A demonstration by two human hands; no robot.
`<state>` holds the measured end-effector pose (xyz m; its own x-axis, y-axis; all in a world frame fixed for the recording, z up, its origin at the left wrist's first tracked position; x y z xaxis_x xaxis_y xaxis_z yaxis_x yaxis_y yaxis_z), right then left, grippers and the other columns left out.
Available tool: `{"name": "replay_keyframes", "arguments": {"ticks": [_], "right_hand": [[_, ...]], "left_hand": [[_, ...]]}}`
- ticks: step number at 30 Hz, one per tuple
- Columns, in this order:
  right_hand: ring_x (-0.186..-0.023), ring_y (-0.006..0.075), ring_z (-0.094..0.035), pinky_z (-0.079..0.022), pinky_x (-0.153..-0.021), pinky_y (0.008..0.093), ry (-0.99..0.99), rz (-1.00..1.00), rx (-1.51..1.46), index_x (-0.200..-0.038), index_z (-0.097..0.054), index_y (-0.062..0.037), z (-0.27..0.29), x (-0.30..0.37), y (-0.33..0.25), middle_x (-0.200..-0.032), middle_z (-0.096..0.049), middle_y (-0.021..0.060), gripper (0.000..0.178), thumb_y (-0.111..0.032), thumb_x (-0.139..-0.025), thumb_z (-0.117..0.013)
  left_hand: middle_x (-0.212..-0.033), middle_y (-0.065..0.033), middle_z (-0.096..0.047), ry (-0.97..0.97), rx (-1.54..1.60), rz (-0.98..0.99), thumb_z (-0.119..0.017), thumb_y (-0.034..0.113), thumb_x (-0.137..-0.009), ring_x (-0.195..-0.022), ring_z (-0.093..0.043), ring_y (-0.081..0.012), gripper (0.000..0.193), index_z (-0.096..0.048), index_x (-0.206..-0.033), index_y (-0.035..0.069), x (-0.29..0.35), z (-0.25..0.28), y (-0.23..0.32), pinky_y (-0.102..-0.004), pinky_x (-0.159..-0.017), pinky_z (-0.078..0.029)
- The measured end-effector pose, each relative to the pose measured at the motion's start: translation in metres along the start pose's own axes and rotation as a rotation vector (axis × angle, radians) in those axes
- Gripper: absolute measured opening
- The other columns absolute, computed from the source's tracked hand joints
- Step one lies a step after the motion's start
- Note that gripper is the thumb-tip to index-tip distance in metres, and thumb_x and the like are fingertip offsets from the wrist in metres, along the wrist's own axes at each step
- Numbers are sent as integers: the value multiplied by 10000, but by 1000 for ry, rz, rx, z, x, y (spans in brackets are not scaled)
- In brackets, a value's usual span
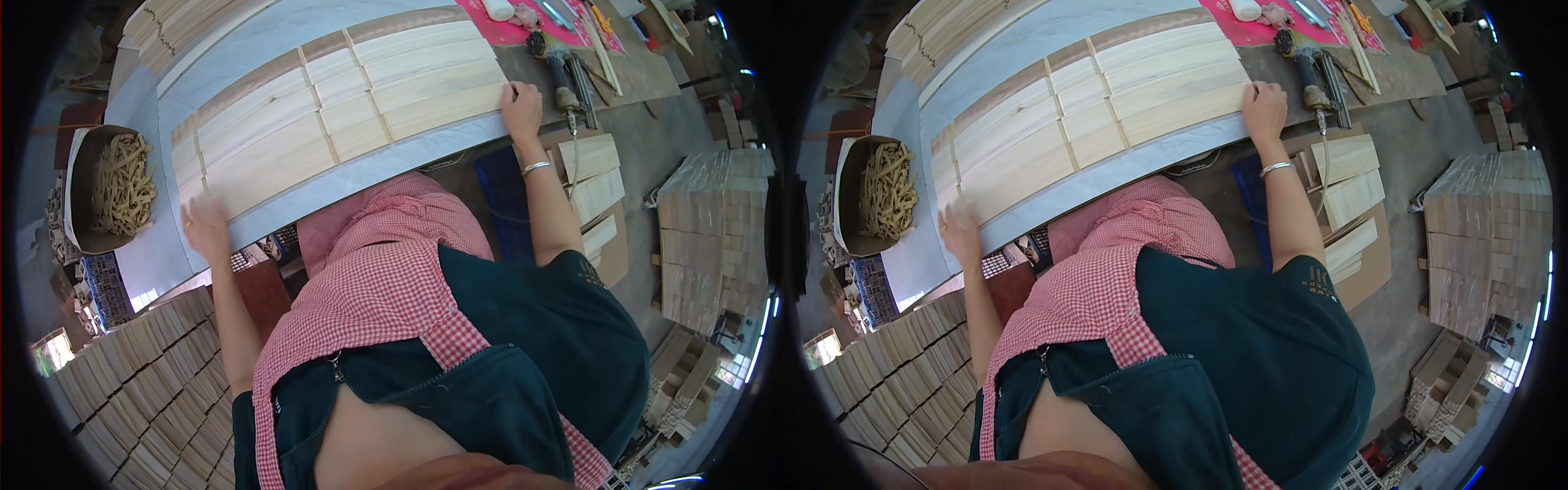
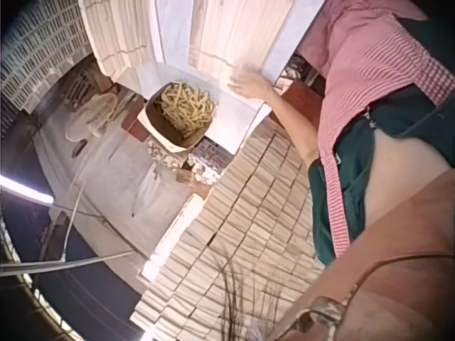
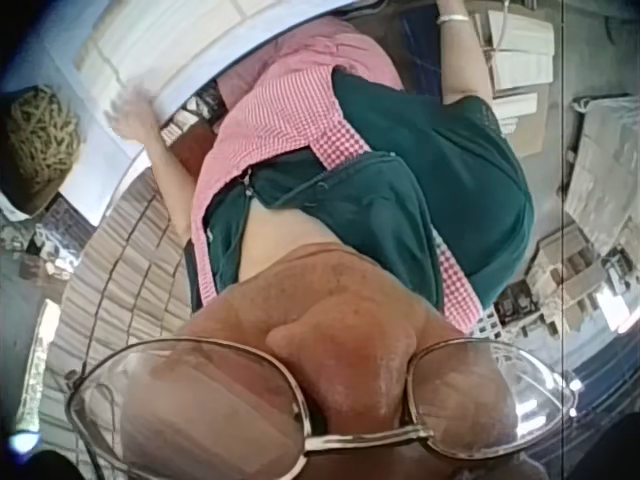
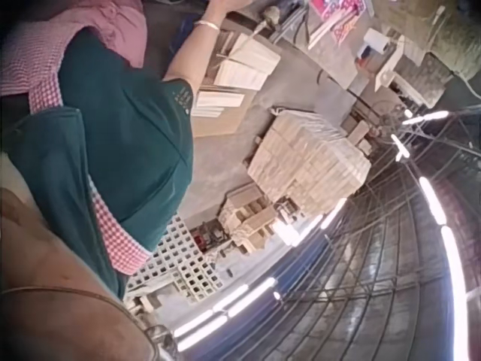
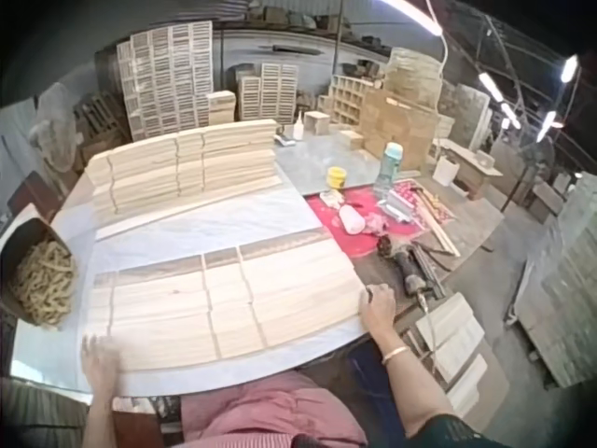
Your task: Assemble wooden boxes by applying glue to wooden slats and securing them with a staple gun.
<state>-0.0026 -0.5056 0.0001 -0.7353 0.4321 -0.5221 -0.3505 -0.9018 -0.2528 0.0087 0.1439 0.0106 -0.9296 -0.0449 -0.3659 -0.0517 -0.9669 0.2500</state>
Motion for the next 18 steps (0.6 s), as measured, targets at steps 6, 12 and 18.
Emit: {"name": "replay_keyframes", "arguments": {"ticks": [6,12,18], "right_hand": [[-841,385,-622,-525,-764,458,44,16,-24,-900,-729,-40,-5,7,-14,-978,-666,167,183,-193,-905,-628],[-843,367,-613,-516,-766,462,-29,14,56,-931,-725,-45,5,0,-24,-982,-657,150,149,-163,-891,-645],[-852,343,-603,-502,-756,449,108,84,-173,-911,-705,-50,-24,-43,-17,-954,-640,122,130,-160,-893,-639]], "left_hand": [[-1470,-277,-487,-86,-70,282,-682,518,-913,-1316,-498,-437,739,-535,-1398,-20,-10,-13,-48,-476,-1121,-380],[-1454,-299,-496,-120,-68,277,-657,527,-929,-1323,-493,-445,767,-520,-1400,-63,-15,-6,-49,-473,-1128,-379],[-1415,-301,-534,29,-208,241,-622,497,-955,-1297,-516,-438,719,-533,-1373,-81,-50,-21,-60,-467,-1107,-401]]}}
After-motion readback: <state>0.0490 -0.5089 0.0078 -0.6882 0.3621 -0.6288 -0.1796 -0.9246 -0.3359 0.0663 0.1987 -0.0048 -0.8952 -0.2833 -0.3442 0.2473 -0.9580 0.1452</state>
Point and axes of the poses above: each hand's wrist, its own x-axis away from the middle knuckle, its own z-axis out of the back of the hand, y = z × x, the point moved 1 cm from there along -x, towards the middle knuckle
